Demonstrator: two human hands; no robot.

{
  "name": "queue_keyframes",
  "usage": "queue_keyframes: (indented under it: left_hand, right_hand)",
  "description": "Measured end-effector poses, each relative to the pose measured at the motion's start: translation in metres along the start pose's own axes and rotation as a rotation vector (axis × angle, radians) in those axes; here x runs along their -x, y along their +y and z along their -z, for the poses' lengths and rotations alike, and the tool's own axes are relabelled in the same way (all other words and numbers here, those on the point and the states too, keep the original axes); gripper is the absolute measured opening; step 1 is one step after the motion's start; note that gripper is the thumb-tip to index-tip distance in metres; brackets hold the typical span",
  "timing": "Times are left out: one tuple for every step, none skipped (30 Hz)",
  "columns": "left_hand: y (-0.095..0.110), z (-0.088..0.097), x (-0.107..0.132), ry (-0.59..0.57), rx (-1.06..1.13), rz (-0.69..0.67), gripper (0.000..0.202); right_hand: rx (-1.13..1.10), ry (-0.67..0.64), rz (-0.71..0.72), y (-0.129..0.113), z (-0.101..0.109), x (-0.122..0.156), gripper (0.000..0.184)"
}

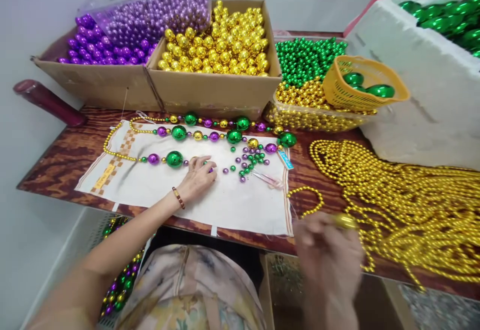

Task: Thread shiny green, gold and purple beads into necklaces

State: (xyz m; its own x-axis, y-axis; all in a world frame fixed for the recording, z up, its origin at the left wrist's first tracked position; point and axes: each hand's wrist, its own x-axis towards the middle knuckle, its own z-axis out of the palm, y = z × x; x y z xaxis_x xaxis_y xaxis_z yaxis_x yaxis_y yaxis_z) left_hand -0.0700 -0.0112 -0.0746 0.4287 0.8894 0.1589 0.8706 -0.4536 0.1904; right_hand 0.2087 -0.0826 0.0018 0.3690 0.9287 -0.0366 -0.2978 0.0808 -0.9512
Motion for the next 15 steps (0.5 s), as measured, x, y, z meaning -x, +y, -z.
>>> queue_keyframes:
  left_hand:
    - [-0.001,0.001,0.002,-0.003,0.003,-0.022,0.016]
    - [-0.002,0.003,0.005,-0.006,0.009,-0.041,0.014]
    - [-0.001,0.004,0.008,-0.007,0.016,-0.056,0.012]
    - [-0.001,0.004,0.011,-0.007,0.024,-0.067,0.011]
    - [0.001,0.005,0.014,-0.005,0.032,-0.076,0.009]
    - [0.002,0.005,0.017,0.002,0.042,-0.084,0.009]
    - [0.004,0.005,0.02,0.019,0.055,-0.088,0.009]
    - [0.006,0.005,0.023,0.044,0.073,-0.087,0.011]
    - [0.008,0.005,0.026,0.076,0.098,-0.078,0.012]
    - [0.01,0.005,0.029,0.114,0.131,-0.053,0.014]
    - [0.012,0.006,0.032,0.157,0.17,-0.013,0.016]
    - [0.014,0.007,0.035,0.2,0.216,0.038,0.017]
    - [0.016,0.008,0.037,0.238,0.264,0.092,0.017]
    - [0.017,0.01,0.038,0.27,0.312,0.14,0.018]
    - [0.019,0.012,0.037,0.294,0.354,0.174,0.018]
  right_hand:
    - [-0.021,-0.044,-0.07,0.014,-0.012,0.002,0.018]
    - [-0.016,-0.098,-0.142,0.029,-0.021,0.005,0.017]
    - [-0.001,-0.157,-0.21,0.044,-0.027,0.009,0.016]
    - [0.016,-0.211,-0.261,0.057,-0.031,0.014,0.016]
    - [0.037,-0.257,-0.3,0.069,-0.032,0.019,0.017]
    - [0.055,-0.293,-0.325,0.08,-0.033,0.024,0.018]
    - [0.071,-0.316,-0.341,0.088,-0.032,0.028,0.018]
    - [0.085,-0.33,-0.353,0.094,-0.031,0.032,0.019]
    - [0.099,-0.337,-0.366,0.099,-0.03,0.034,0.019]
    - [0.115,-0.336,-0.379,0.102,-0.029,0.036,0.02]
    - [0.133,-0.332,-0.394,0.103,-0.029,0.037,0.022]
    - [0.15,-0.327,-0.407,0.104,-0.029,0.038,0.023]
    - [0.165,-0.319,-0.416,0.104,-0.029,0.038,0.024]
    - [0.173,-0.307,-0.423,0.104,-0.029,0.037,0.025]
    - [0.175,-0.294,-0.427,0.103,-0.029,0.036,0.026]
